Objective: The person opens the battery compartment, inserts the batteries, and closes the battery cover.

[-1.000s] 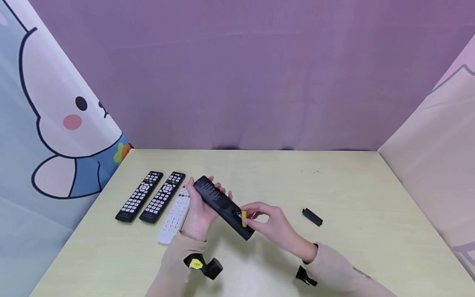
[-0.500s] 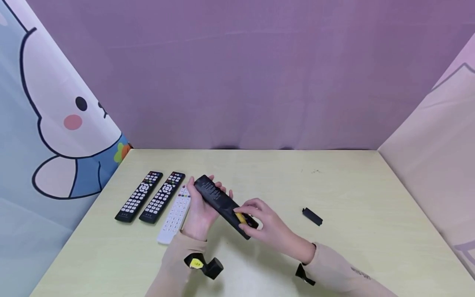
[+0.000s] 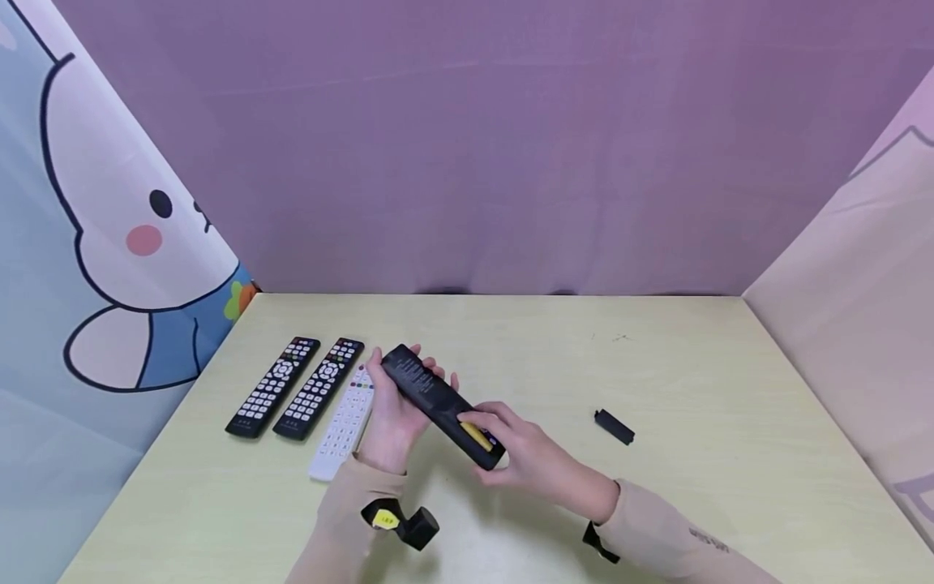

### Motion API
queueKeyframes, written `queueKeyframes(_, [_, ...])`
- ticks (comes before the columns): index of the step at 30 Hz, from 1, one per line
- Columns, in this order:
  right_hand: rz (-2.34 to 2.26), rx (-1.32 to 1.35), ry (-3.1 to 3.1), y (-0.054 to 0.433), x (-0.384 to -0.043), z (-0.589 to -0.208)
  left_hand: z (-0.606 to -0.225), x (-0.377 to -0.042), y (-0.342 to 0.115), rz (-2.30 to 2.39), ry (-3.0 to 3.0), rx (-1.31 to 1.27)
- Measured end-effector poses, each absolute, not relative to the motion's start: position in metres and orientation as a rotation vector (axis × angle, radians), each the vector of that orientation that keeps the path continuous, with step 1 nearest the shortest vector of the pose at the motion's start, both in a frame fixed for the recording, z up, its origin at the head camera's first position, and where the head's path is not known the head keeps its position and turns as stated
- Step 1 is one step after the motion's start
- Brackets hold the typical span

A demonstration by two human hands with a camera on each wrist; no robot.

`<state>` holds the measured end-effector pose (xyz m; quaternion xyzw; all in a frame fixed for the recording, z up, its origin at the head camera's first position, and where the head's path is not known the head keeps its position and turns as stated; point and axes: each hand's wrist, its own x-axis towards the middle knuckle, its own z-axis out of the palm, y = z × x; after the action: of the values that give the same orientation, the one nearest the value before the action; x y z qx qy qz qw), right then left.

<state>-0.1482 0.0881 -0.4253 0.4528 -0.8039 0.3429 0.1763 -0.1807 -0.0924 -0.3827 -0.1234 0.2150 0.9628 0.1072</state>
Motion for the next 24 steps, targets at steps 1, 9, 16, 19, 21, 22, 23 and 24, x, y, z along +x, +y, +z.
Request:
queueKeyframes(1, [0.958,1.281,-2.264,0.0883,-0.1485,-0.4256,-0.3827,-0.1808,-0.0921,2.833,0.636,-0.365])
queueKeyframes(9, [0.902,1.299,-2.201,0.0898,-0.1495,-0.4266,-0.3844,-0.1804,-0.0909,2.838,0.622,-0.393])
queueKeyframes(16, [0.899,1.289,-2.169,0.0897,-0.1492,-0.4254,-0.3871,-0.1808,-0.0933,2.840,0.552,-0.404])
queueKeyframes(19, [0.899,1.280,-2.149,0.0900,-0.1488,-0.4240,-0.3882,-0.1814,-0.0949,2.842,0.506,-0.418])
queueKeyframes(21, [0.899,1.277,-2.147,0.0902,-0.1487,-0.4232,-0.3884,-0.1816,-0.0957,2.844,0.494,-0.426])
queueKeyframes(22, [0.892,1.279,-2.143,0.0903,-0.1487,-0.4229,-0.3884,-0.1816,-0.0959,2.843,0.492,-0.424])
queueKeyframes(23, [0.888,1.282,-2.141,0.0905,-0.1486,-0.4227,-0.3881,-0.1815,-0.0961,2.844,0.495,-0.422])
queueKeyframes(24, [0.882,1.283,-2.142,0.0908,-0.1484,-0.4227,-0.3879,-0.1815,-0.0961,2.845,0.500,-0.416])
